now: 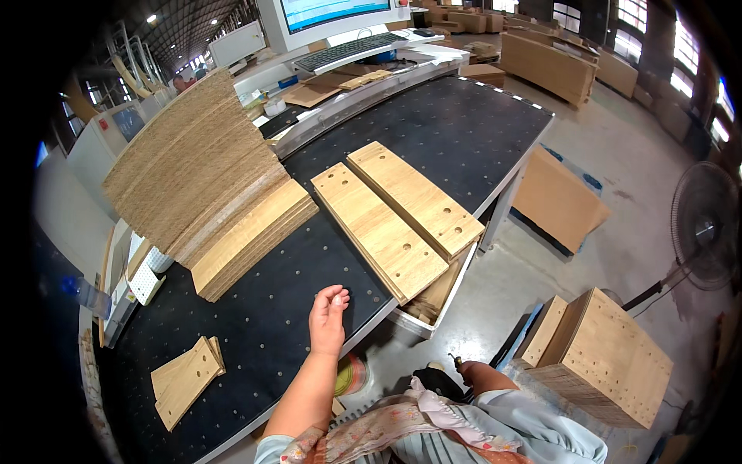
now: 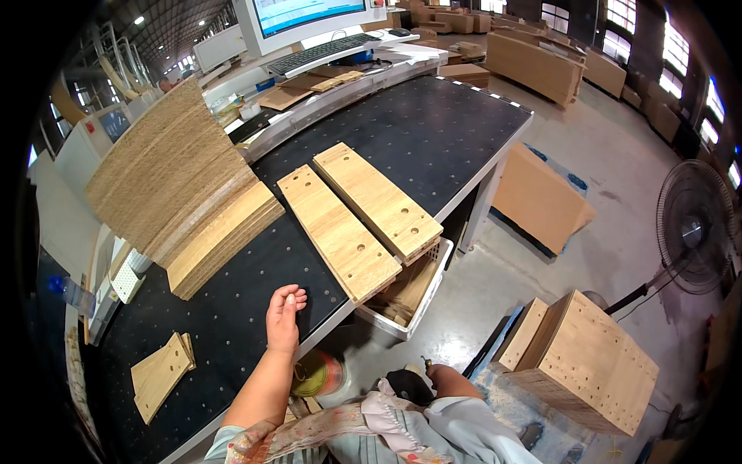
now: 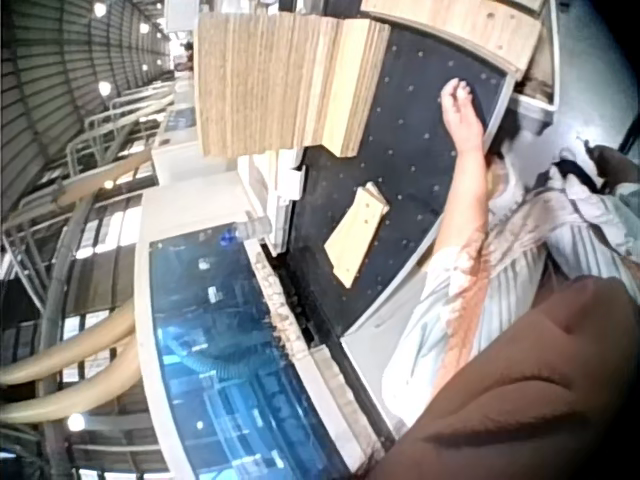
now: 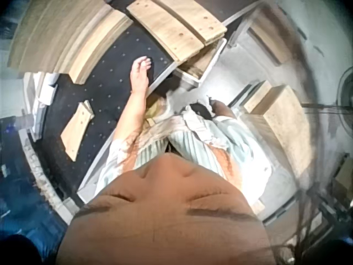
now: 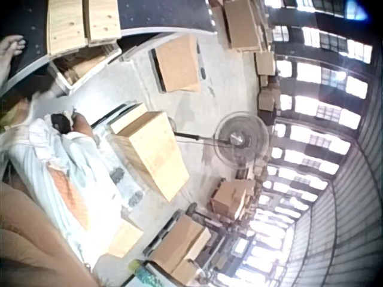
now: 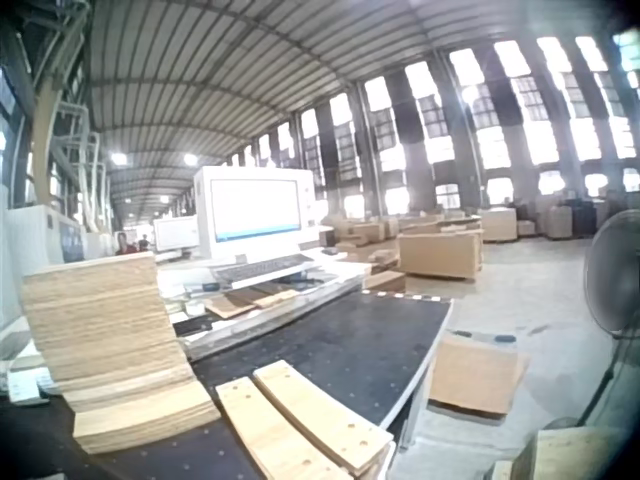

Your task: The person sorts wood boards on a table, picking them up from a stack, turning them over to check different sides, and placing them into new piles.

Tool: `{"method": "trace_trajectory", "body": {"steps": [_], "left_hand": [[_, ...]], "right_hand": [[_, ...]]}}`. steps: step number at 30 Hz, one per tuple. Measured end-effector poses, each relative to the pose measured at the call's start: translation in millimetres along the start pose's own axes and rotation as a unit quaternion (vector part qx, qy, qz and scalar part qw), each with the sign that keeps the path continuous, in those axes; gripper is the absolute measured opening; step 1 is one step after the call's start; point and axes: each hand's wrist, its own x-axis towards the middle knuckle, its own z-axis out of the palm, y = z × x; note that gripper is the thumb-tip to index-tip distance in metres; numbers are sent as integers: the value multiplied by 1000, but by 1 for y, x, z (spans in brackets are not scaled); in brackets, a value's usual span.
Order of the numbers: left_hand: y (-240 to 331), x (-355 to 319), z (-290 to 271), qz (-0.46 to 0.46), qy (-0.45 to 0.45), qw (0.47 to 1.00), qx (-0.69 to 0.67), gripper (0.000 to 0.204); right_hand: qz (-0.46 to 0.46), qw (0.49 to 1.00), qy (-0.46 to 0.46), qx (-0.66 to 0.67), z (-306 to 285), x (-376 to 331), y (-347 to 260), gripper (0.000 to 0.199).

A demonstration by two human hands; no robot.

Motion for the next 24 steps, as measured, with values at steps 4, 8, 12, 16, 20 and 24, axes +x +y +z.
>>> {"method": "trace_trajectory", "body": {"steps": [4, 8, 12, 16, 20, 24], "left_hand": [[1, 1, 1, 4, -3, 1000, -2, 24], [-4, -1, -2, 8, 3, 1000, -3, 25], [1, -2, -1, -8, 5, 1000, -20, 23], [-5, 0, -2, -2, 3, 1000, -26, 22], [-6, 0, 0, -4, 7, 1000, -23, 22], [-4, -1, -1, -17, 13, 1000, -20, 25]], "right_hand": [[-1, 987, 13, 163, 14, 29, 16, 27], [80, 956, 29, 280, 15, 25, 4, 30], [137, 939, 44, 313, 6, 25, -9, 29], [153, 932, 51, 324, -4, 29, -17, 26], [137, 947, 36, 287, -15, 28, -19, 25], [106, 964, 11, 245, -25, 34, -37, 24]]}}
